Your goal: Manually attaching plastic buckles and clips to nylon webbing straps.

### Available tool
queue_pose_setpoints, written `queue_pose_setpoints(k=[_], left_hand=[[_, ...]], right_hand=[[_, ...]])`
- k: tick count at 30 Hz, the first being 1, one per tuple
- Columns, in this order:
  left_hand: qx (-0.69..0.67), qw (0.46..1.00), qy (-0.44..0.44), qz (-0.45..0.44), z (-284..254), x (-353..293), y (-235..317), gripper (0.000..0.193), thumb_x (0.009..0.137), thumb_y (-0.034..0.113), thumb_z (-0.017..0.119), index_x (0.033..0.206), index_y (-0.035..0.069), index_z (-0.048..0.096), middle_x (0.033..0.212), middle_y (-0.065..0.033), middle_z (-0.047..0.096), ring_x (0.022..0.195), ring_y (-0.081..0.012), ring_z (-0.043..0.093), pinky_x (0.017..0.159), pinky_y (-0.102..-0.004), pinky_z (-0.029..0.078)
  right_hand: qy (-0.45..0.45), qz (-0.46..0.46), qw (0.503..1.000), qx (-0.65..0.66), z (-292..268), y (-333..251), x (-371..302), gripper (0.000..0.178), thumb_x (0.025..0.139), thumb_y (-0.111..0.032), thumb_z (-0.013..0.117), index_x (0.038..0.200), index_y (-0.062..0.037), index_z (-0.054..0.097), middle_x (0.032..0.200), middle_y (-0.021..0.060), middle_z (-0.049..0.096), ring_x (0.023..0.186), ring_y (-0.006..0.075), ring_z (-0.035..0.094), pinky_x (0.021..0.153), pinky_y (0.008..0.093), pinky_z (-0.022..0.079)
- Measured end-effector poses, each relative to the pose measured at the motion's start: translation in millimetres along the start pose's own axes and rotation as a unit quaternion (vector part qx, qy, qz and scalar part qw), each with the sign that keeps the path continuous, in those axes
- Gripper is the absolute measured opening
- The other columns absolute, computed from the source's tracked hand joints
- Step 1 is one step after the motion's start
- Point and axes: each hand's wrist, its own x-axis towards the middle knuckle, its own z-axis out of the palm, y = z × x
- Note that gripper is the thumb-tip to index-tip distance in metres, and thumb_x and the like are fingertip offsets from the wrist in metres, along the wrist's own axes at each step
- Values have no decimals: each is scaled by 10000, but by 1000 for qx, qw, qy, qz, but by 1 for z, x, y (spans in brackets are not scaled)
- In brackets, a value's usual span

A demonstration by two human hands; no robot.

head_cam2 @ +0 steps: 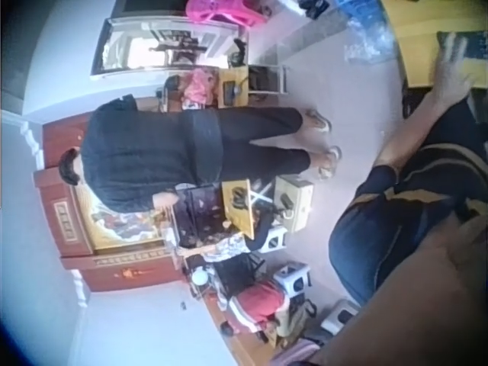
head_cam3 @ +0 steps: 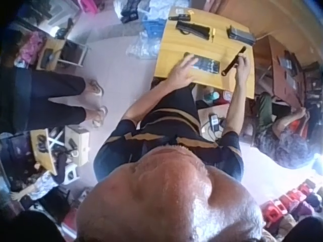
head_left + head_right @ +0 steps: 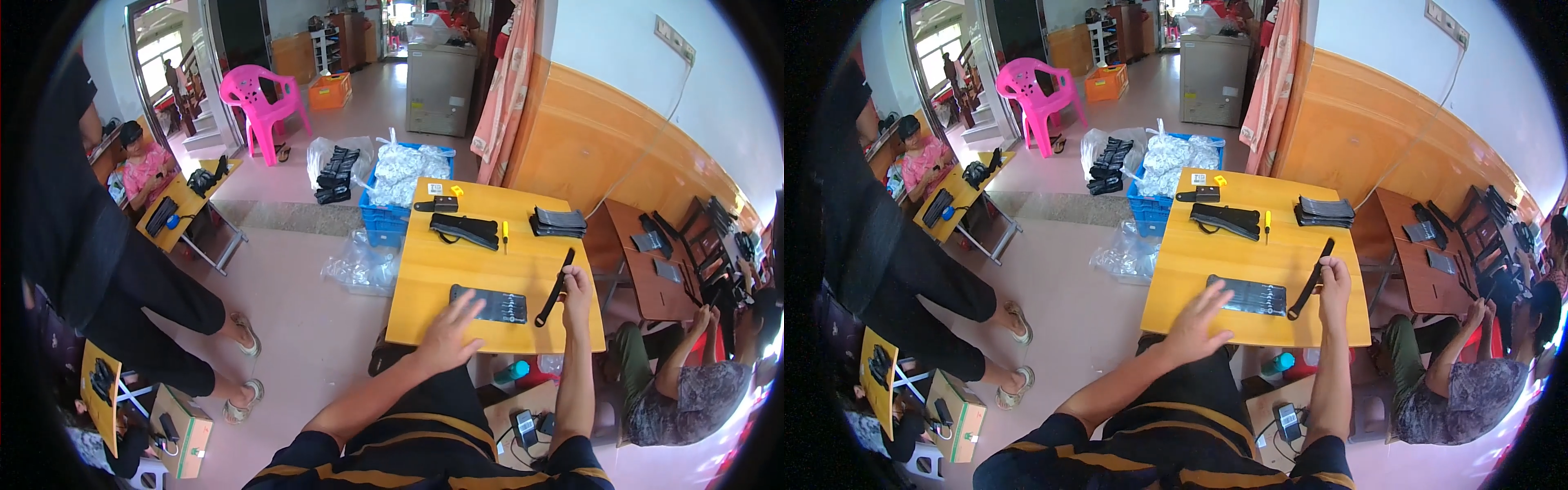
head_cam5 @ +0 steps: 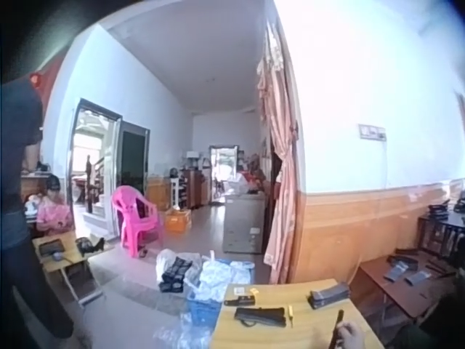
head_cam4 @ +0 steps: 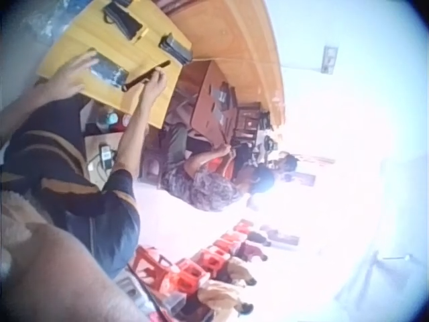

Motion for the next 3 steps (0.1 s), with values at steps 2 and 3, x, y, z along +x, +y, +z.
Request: queue_pose_setpoints(k=[2,3], left_hand=[[-18,1000,-11,4,1,7,30,866,837,253,809,1571,90,379,1600,-227,355,1392,-446,463,1135,-504,420],[-41,999,-23,0,6,6,35,927,839,271,814,1610,127,318,1625,-200,334,1407,-445,453,1154,-501,404]], right_hand=[[-6,13,998,59,17,-12,-27,199,1048,-76,522,1187,-115,659,920,-23,662,701,49,602,553,219,509],[-11,18,997,73,18,-9,-34,244,1049,-83,528,1255,-119,655,946,-17,674,715,52,612,574,214,530]])
